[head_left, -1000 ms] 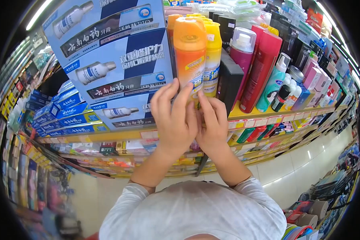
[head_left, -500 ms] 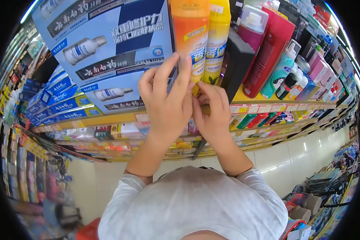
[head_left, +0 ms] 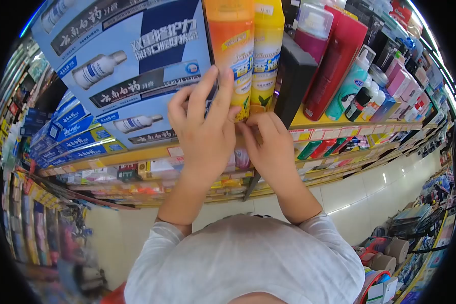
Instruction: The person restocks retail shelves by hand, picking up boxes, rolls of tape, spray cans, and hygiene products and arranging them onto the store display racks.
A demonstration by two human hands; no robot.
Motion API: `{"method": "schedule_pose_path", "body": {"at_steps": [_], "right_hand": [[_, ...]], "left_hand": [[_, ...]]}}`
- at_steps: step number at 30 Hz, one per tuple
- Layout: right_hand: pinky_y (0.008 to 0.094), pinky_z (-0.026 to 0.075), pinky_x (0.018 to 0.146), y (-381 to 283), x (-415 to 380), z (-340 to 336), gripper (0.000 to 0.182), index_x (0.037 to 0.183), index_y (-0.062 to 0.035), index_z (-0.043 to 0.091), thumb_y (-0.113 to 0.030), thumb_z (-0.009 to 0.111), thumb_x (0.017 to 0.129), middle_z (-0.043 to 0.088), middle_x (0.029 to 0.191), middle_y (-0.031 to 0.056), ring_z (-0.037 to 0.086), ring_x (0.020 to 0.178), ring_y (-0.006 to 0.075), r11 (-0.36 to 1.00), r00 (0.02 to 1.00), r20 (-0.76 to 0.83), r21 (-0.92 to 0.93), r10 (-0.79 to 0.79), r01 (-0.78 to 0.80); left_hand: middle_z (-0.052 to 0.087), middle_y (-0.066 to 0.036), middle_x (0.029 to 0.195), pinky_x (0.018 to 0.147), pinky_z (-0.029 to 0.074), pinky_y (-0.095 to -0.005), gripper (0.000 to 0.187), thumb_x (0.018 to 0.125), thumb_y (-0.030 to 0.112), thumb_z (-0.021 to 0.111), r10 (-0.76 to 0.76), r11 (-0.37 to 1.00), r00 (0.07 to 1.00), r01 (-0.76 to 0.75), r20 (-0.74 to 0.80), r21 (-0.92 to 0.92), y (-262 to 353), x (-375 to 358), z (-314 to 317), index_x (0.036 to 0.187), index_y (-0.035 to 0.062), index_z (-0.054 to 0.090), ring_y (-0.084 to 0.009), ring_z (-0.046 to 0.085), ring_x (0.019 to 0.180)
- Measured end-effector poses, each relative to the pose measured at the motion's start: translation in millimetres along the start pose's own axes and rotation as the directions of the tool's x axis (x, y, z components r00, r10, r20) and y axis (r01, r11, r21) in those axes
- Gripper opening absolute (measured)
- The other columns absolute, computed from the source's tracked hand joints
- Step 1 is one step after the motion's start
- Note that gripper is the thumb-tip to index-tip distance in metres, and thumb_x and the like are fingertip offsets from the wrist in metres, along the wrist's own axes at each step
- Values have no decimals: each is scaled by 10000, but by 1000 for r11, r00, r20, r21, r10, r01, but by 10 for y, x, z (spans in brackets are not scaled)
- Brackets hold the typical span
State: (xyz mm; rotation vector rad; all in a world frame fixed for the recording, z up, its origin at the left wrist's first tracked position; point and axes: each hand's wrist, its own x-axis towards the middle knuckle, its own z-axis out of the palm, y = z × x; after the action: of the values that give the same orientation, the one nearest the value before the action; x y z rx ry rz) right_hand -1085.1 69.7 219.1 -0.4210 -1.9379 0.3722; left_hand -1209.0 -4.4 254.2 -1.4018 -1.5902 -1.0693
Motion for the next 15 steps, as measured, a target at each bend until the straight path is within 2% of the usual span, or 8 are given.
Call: {"method": "schedule_pose_path", "body": {"at_steps": [1, 4, 7, 10, 15], "right_hand": [[447, 504, 632, -19, 30, -27, 153, 922, -39, 572, -31, 708, 851, 594, 864, 151, 619, 756, 372, 1000, 1000, -1, -2, -7, 7], [448, 506, 635, -125, 160, -72, 153, 927, -42, 561, -39, 697, 858, 596, 875, 153, 622, 765, 380, 1000, 1000, -11, 17, 1, -1], [424, 526, 665, -169, 187, -8, 180, 975, -28, 586, -2, 701, 840, 622, 878, 165, 655, 781, 361, 998, 997, 76, -67, 7, -2], [444, 526, 638, -128, 114, 151, 173, 993, -54, 520, -55, 644, 872, 604, 904, 160, 646, 778, 377, 994, 993, 112, -111, 33, -20], [434, 536, 642, -70, 88, 189, 228, 1059, -57, 516, -59, 641, 868, 619, 895, 157, 658, 767, 376, 991, 995, 98, -136, 6, 8]], "left_hand": [[555, -65, 1437, 1033, 356, -410, 646, 781, 88, 770, -3, 1000, 1000, 3, -7, 3, 0, -6, 13, 1404, 114, 602, -301, 468, 1164], [557, -66, 1447, 1022, 361, -404, 630, 787, 78, 762, -12, 1000, 1000, 12, -23, 16, 11, -39, 61, 1397, 99, 604, -302, 467, 1149], [558, -69, 1449, 1021, 357, -408, 633, 780, 68, 760, -47, 999, 998, 47, -43, -16, -1, -28, 90, 1393, 93, 605, -307, 464, 1159], [557, -79, 1431, 1029, 348, -423, 637, 770, 47, 754, 5, 999, 994, 0, -110, 42, 1, -64, 144, 1389, 86, 608, -318, 463, 1170], [527, -108, 1372, 1040, 331, -452, 624, 787, 47, 732, 6, 998, 992, 2, -126, 65, 14, -85, 191, 1396, 84, 602, -342, 438, 1210]]}}
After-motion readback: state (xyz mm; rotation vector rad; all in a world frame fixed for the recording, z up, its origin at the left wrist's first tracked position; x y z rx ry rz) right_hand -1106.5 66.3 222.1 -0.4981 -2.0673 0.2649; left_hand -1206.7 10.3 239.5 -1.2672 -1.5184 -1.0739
